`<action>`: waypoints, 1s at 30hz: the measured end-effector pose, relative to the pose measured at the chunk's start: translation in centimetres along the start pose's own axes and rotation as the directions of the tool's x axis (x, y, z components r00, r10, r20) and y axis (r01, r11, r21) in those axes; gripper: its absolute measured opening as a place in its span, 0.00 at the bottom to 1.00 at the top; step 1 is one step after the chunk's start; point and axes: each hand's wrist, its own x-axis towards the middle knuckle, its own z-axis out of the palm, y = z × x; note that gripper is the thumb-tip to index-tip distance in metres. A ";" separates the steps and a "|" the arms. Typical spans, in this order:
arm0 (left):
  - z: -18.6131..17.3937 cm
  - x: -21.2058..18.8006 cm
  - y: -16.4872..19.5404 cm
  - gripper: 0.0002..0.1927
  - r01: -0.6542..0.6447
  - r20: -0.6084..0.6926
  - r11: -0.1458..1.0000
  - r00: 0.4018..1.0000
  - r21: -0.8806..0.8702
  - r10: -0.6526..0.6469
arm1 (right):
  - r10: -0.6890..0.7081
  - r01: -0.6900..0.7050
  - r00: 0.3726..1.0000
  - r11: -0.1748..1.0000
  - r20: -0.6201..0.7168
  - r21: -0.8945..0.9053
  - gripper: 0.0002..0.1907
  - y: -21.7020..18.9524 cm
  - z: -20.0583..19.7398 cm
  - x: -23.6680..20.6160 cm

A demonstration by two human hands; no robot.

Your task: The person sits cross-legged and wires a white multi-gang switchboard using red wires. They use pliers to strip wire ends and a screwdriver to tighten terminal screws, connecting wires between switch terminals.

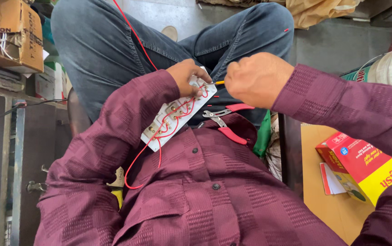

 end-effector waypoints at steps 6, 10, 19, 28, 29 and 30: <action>0.0 -0.1 0.3 0.29 0.054 0.024 0.998 0.998 0.039 -0.055 | 0.243 -0.257 0.966 0.935 0.084 0.247 0.11 -1.3 0.8 -0.4; 0.0 -0.5 0.6 0.29 0.068 0.002 0.997 0.998 0.039 -0.068 | 0.391 -0.501 0.850 0.807 0.353 0.314 0.15 -1.5 1.9 0.2; -3.4 -2.1 2.9 0.45 0.024 -0.021 0.972 0.999 -0.235 -0.030 | 0.538 -0.495 0.827 0.558 0.165 0.666 0.10 1.7 1.0 -3.9; -3.8 -3.5 6.3 0.42 -0.027 -0.147 0.982 0.989 -0.187 -0.001 | 0.657 -0.010 0.728 -0.275 0.195 0.961 0.11 -3.5 13.1 0.0; -4.3 -4.5 6.9 0.39 -0.082 -0.243 0.990 0.969 -0.116 0.052 | 0.670 0.038 0.710 -0.343 0.216 0.939 0.11 -3.5 13.6 -0.2; -4.8 -5.5 7.4 0.36 -0.133 -0.332 0.990 0.937 -0.039 0.112 | 0.681 0.086 0.692 -0.406 0.238 0.910 0.10 -3.3 13.8 -0.6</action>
